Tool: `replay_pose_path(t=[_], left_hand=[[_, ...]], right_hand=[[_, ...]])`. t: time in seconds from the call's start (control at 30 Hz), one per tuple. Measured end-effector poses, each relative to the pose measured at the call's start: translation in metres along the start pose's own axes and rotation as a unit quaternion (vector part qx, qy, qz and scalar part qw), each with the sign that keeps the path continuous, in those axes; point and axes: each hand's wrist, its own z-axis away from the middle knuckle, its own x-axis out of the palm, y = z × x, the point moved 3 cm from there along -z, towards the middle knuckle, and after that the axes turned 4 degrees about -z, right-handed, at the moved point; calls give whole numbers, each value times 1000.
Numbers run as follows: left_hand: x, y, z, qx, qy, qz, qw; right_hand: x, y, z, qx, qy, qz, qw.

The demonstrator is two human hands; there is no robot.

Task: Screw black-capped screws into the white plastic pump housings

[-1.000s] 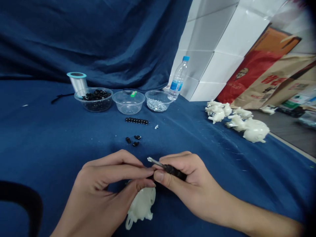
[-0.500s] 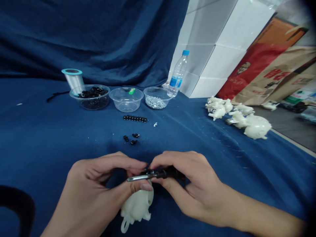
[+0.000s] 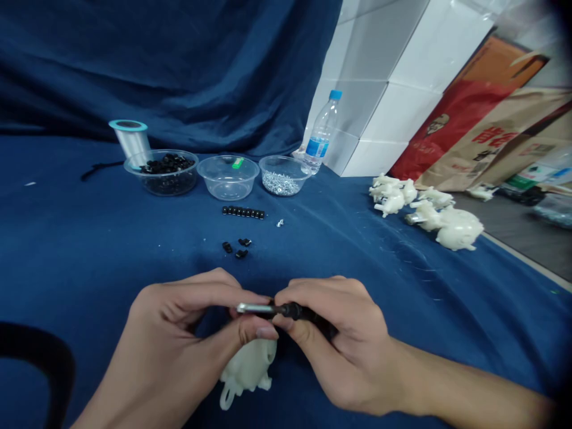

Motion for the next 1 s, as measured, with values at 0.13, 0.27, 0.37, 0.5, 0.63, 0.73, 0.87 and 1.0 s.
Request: replay_pose_path(t=[0.13, 0.27, 0.37, 0.5, 0.63, 0.73, 0.87, 1.0], left_hand=[[-2, -2, 1, 38, 26, -23, 999], [-3, -4, 6, 78, 59, -84, 992], [-2, -3, 9, 113, 71, -119, 984], [-6, -5, 5, 77, 74, -73, 992], [-11, -9, -1, 14, 31, 3, 999], [-12, -10, -2, -29, 1, 81, 996], [-9, -7, -2, -64, -13, 172, 983], [-6, -5, -2, -79, -31, 236, 968]], right_hand=[[0, 2, 0, 143, -10, -84, 986], [2, 13, 0, 282, -32, -251, 925], [2, 19, 0, 319, -57, -321, 890], [-6, 16, -4, 279, -43, -292, 914], [-14, 18, -6, 261, 23, -265, 928], [-15, 26, -5, 275, 48, -255, 926], [-11, 32, -3, 310, 25, -258, 915], [-10, 29, -1, 315, 11, -257, 913]])
